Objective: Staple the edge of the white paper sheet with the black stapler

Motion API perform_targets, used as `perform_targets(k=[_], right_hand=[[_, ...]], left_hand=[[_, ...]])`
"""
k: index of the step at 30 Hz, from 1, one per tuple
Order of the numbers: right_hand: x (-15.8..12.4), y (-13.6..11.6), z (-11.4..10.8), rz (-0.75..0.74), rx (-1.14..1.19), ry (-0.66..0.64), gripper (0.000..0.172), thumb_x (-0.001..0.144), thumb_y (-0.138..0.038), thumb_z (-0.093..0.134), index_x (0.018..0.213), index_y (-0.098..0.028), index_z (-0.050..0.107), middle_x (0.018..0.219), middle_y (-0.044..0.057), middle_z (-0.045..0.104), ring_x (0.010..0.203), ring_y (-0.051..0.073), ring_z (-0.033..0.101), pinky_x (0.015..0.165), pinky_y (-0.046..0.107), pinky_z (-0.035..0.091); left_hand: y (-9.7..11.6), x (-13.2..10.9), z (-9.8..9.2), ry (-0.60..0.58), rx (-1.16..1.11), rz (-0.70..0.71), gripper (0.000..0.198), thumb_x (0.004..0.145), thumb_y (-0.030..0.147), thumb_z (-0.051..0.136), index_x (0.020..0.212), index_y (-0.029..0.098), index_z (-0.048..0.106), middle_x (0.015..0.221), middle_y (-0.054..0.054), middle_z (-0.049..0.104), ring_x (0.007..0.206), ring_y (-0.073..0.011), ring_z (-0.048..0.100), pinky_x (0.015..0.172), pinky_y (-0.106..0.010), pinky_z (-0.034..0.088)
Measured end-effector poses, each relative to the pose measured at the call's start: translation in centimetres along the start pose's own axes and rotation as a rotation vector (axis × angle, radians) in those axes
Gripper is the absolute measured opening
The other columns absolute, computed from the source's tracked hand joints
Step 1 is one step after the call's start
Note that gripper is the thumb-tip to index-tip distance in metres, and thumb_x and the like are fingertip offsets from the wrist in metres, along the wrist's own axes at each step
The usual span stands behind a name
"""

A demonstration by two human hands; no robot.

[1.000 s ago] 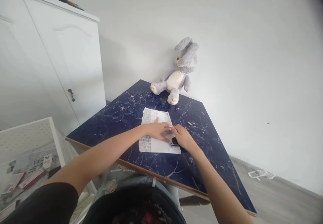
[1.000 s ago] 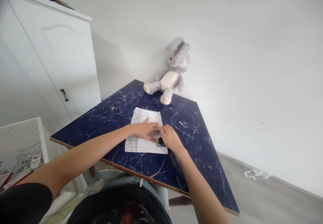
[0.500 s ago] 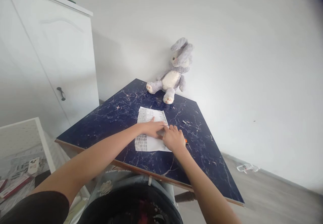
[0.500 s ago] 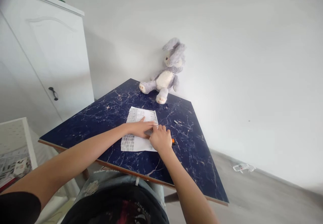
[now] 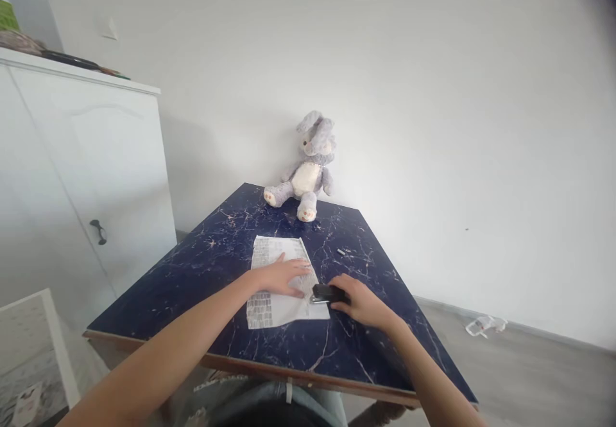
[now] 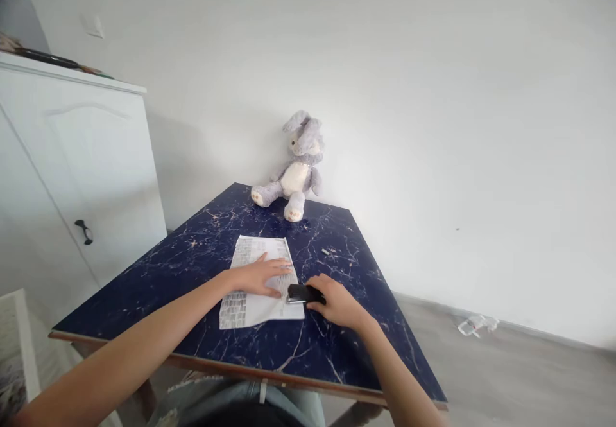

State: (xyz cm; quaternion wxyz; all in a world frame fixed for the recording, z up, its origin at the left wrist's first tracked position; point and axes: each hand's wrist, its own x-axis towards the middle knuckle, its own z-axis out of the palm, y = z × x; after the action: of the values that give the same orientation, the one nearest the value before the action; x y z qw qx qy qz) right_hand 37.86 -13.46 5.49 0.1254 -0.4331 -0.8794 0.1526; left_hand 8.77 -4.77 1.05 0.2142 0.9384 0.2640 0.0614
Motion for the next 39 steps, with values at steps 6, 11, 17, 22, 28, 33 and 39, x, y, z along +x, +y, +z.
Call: perform_targets(k=[6,11,17,22,28,33,39], right_hand=[[-2.5,3.0,-0.2,0.352,0.071,0.305,0.028,0.089,-0.047,0.057,0.099,-0.022,0.06,0.082,0.004,0.067,0.071,0.024,0.061,0.064,0.034,0.044],[5.2,-0.6,3.7,0.429,0.09,0.527,0.023,0.087,-0.044,0.055,0.092,-0.022,0.055,0.08,0.004,0.066,0.07,0.022,0.061,0.061,0.03,0.041],[15.0,-4.0,7.4,0.375,0.061,0.425,0.011,0.08,-0.027,0.06,0.088,-0.021,0.054,0.086,0.007,0.067,0.08,0.023,0.064,0.065,0.029,0.04],[14.4,-2.9,7.9,0.366,0.044,0.355,0.013,0.08,-0.024,0.06,0.091,-0.02,0.056,0.091,0.008,0.068,0.079,0.023,0.064,0.063,0.028,0.039],[6.7,0.6,6.7,0.482,-0.034,0.378,0.016,0.082,-0.023,0.06,0.096,-0.02,0.056,0.09,0.007,0.067,0.073,0.02,0.062,0.059,0.027,0.035],[2.4,4.0,4.4,0.513,0.123,0.449,0.032,0.097,-0.047,0.042,0.098,-0.02,0.059,0.085,0.006,0.066,0.076,0.022,0.062,0.065,0.03,0.044],[4.1,8.1,2.9,0.381,-0.11,0.677,0.036,0.097,-0.019,0.033,0.116,-0.015,0.064,0.116,0.015,0.065,0.11,0.026,0.059,0.098,0.041,0.045]], left_hand=[[1.0,0.4,0.3,-0.015,-0.093,0.086,0.085,0.083,0.071,0.058,0.154,0.03,0.037,0.165,-0.008,0.025,0.153,-0.0324,0.018,0.121,-0.055,0.01],[-1.5,-0.9,-2.5,0.33,-0.632,0.156,0.049,0.091,0.061,0.054,0.08,0.018,0.074,0.098,-0.011,0.073,0.1,-0.0246,0.067,0.095,-0.038,0.046],[-7.7,-4.8,-5.0,0.862,-1.356,0.063,0.061,0.095,0.047,0.053,0.051,0.019,0.022,0.047,0.005,0.021,0.04,-0.007,0.026,0.046,-0.025,0.029],[-8.9,-4.7,-4.5,0.935,-1.426,0.02,0.057,0.094,0.036,0.056,0.053,0.018,0.02,0.049,0.005,0.019,0.042,-0.0067,0.024,0.047,-0.023,0.029],[-8.8,-3.7,-4.1,0.82,-1.426,0.069,0.058,0.091,0.034,0.062,0.049,0.018,0.026,0.046,0.006,0.023,0.041,-0.0065,0.025,0.046,-0.023,0.026],[-9.1,-4.1,-4.3,0.715,-1.44,0.072,0.057,0.093,0.038,0.061,0.05,0.018,0.029,0.047,0.006,0.025,0.041,-0.0066,0.027,0.046,-0.022,0.028],[-10.1,-6.0,-4.6,0.278,-1.489,-0.05,0.065,0.089,0.047,0.065,0.049,0.018,0.023,0.047,0.006,0.02,0.038,-0.0048,0.021,0.042,-0.021,0.024]])
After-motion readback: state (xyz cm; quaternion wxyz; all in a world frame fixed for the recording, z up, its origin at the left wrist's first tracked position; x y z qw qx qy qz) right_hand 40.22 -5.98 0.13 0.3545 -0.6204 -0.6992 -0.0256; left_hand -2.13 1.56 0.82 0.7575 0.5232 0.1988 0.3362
